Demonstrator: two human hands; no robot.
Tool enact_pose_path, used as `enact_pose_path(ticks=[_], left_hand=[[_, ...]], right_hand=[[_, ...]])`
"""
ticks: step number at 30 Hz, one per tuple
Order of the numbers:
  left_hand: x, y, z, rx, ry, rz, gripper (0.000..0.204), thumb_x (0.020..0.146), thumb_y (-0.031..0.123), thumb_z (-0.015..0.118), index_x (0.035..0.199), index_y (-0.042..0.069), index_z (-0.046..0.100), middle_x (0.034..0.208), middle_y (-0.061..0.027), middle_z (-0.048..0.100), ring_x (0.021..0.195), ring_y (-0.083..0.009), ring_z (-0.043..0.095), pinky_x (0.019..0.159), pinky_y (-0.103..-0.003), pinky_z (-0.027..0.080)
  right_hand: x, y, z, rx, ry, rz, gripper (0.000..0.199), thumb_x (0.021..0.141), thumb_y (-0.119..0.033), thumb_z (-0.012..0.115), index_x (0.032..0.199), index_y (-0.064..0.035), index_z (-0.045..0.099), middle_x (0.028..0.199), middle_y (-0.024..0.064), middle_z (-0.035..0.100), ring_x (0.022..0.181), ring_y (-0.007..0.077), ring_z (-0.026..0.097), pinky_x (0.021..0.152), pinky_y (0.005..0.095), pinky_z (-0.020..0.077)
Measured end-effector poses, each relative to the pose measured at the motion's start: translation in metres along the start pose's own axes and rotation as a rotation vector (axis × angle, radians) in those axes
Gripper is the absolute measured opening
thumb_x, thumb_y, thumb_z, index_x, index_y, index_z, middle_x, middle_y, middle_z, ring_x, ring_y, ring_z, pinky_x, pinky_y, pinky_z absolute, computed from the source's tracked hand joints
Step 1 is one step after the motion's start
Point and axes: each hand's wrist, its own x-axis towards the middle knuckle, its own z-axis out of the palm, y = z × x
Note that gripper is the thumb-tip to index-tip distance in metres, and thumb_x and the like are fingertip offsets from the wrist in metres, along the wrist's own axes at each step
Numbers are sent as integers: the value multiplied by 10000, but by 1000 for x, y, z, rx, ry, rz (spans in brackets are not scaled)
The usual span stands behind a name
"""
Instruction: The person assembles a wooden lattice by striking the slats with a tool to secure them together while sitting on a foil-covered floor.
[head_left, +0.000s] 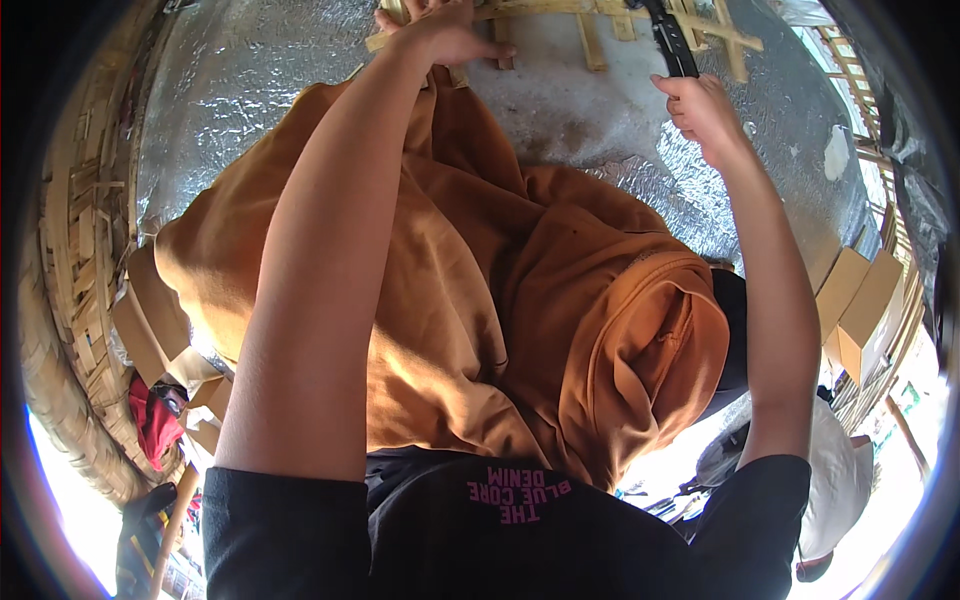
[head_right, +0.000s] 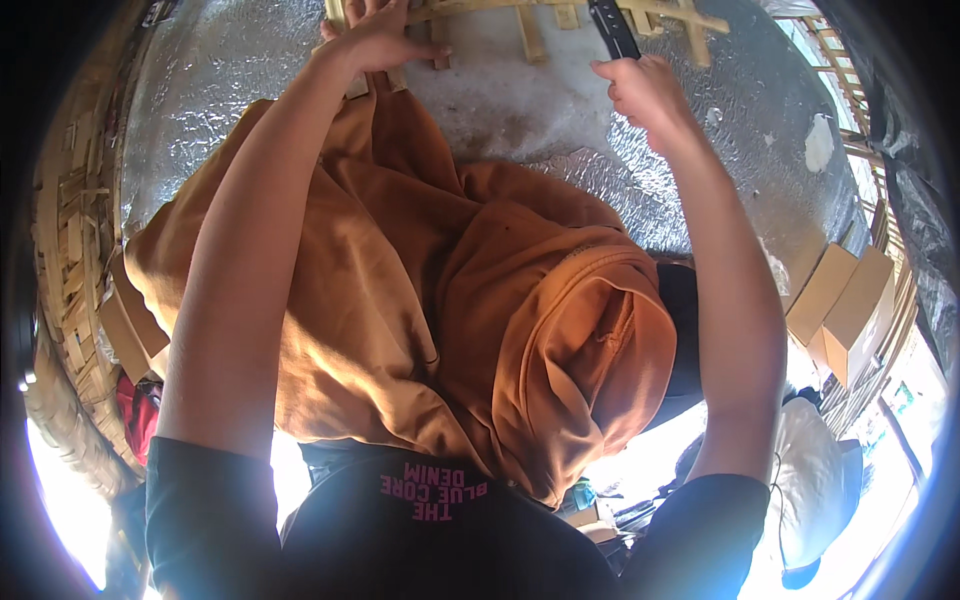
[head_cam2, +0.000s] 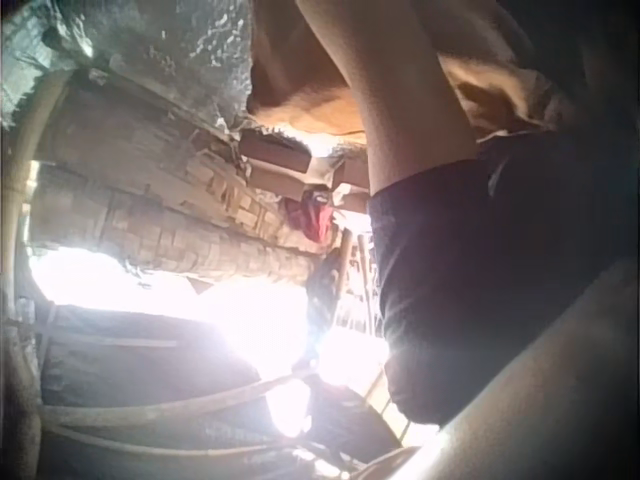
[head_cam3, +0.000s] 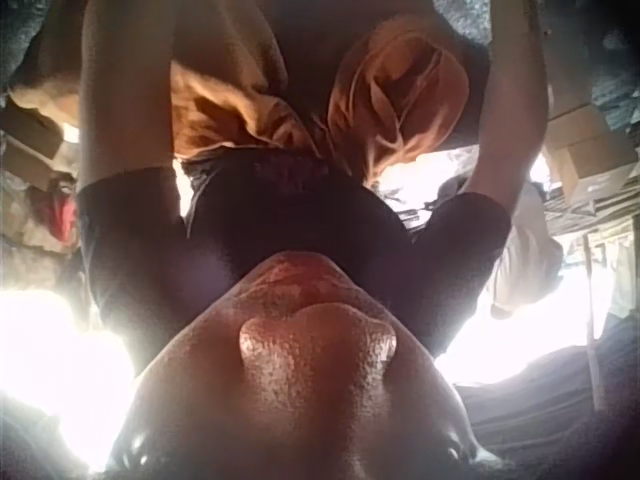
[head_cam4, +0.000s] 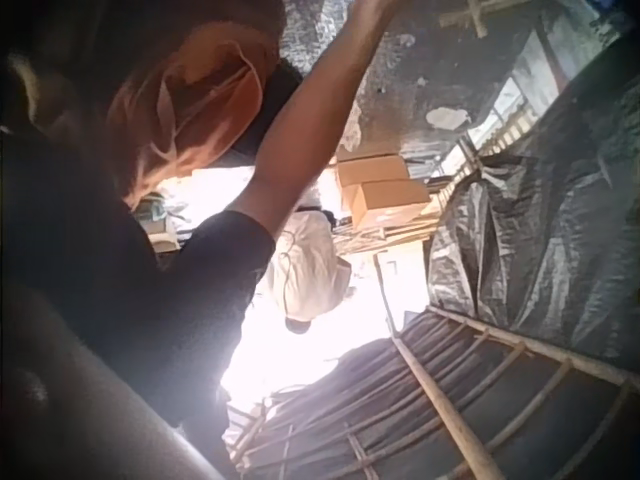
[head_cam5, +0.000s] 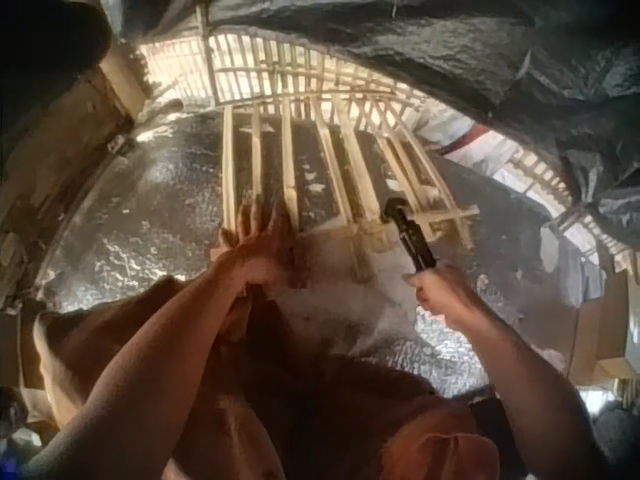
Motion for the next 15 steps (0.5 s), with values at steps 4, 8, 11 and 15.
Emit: enact_pose_path(ticks=[4, 8, 11, 15], left_hand=[[-11, 12, -13, -88, -22, -25, 1415, 715, 599, 851, 1605, 189, -169, 1632, -155, -310, 1510, -403, -245, 1175, -704, -20], [-10, 14, -9, -81, -27, -17, 1405, 726, 584, 850, 1605, 182, -170, 1634, -165, -300, 1511, -408, -240, 1176, -699, -26], [7, -9, 5, -47, 96, 29, 1404, 724, 596, 845, 1606, 177, -164, 1636, -171, -293, 1512, -410, -235, 1176, -699, -27], [-22, 16, -21, -91, -34, 32, 1405, 725, 578, 854, 1606, 178, -166, 1636, -174, -291, 1514, -407, -232, 1176, -694, -38]], right_hand=[[-18, -7, 8, 130, 118, -300, 247, 874, -189, 754, 799, -78, 546, 602, -54, 469, 494, 20, 383, 449, 223, 265], [-15, -5, 17, 253, 143, -452, 179, 874, -140, 745, 826, -87, 581, 613, -52, 496, 507, 28, 412, 455, 227, 276], [-6, 9, 26, -6, 73, 28, 152, 872, -132, 741, 846, -74, 602, 621, -39, 515, 511, 36, 425, 459, 238, 282], [-13, 1, 25, 54, 168, -351, 150, 887, -121, 725, 819, -54, 609, 612, -28, 501, 510, 54, 433, 466, 242, 293]])
